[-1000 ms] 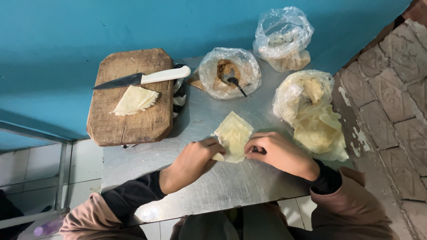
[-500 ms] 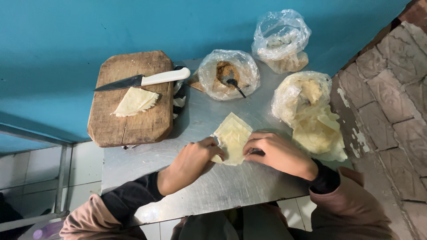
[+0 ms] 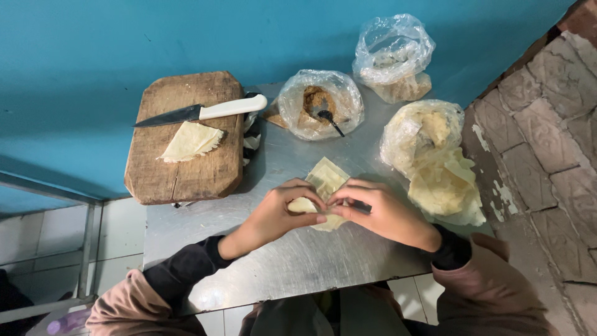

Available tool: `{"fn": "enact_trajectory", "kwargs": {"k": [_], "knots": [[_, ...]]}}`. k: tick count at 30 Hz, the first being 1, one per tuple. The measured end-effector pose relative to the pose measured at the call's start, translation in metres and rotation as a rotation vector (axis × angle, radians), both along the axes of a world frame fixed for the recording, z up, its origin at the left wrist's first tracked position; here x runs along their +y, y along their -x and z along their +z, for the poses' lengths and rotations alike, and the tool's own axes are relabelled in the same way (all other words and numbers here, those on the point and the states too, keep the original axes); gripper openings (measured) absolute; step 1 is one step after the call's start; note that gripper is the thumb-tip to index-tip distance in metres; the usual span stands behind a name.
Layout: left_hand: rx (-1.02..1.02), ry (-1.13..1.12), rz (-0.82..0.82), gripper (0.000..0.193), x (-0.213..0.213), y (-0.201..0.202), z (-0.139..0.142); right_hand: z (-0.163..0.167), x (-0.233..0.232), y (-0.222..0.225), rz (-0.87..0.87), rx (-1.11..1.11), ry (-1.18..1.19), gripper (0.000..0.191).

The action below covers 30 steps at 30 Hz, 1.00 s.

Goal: The person sits at a metal table folding filled pastry wrappers. They place a square wrapper on the table, spoon brown filling from a plastic-lined container onto it, then fold the wrapper over the filling into a triangular parcel and set it with the finished stack.

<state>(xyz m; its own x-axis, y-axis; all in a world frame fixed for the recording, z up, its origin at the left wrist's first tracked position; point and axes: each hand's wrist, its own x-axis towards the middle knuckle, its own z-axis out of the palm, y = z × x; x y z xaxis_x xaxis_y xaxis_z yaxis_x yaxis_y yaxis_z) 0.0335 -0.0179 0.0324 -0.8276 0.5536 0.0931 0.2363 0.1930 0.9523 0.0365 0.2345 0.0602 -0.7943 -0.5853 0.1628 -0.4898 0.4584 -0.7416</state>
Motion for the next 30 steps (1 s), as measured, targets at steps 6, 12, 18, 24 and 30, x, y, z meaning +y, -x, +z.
{"fn": "enact_trajectory", "kwargs": {"k": [6, 12, 18, 24, 30], "knots": [[-0.276, -0.291, 0.000, 0.034, 0.007, -0.008, -0.008, -0.023, -0.008, -0.001, -0.021, -0.093, 0.119, 0.038], [-0.346, -0.410, -0.029, 0.042, 0.014, -0.014, -0.009, -0.052, -0.012, 0.001, -0.048, -0.286, 0.274, 0.036], [-0.353, -0.421, -0.061, 0.048, 0.019, -0.018, -0.020, -0.052, -0.007, 0.002, 0.005, -0.178, 0.319, 0.028], [-0.537, -0.444, -0.074, 0.058, 0.018, -0.010, -0.031, -0.039, 0.001, 0.000, -0.054, -0.399, 0.464, 0.024], [-0.601, -0.388, -0.084, 0.051, 0.019, -0.011, -0.032, -0.026, 0.000, -0.004, -0.141, -0.231, 0.321, 0.021]]}}
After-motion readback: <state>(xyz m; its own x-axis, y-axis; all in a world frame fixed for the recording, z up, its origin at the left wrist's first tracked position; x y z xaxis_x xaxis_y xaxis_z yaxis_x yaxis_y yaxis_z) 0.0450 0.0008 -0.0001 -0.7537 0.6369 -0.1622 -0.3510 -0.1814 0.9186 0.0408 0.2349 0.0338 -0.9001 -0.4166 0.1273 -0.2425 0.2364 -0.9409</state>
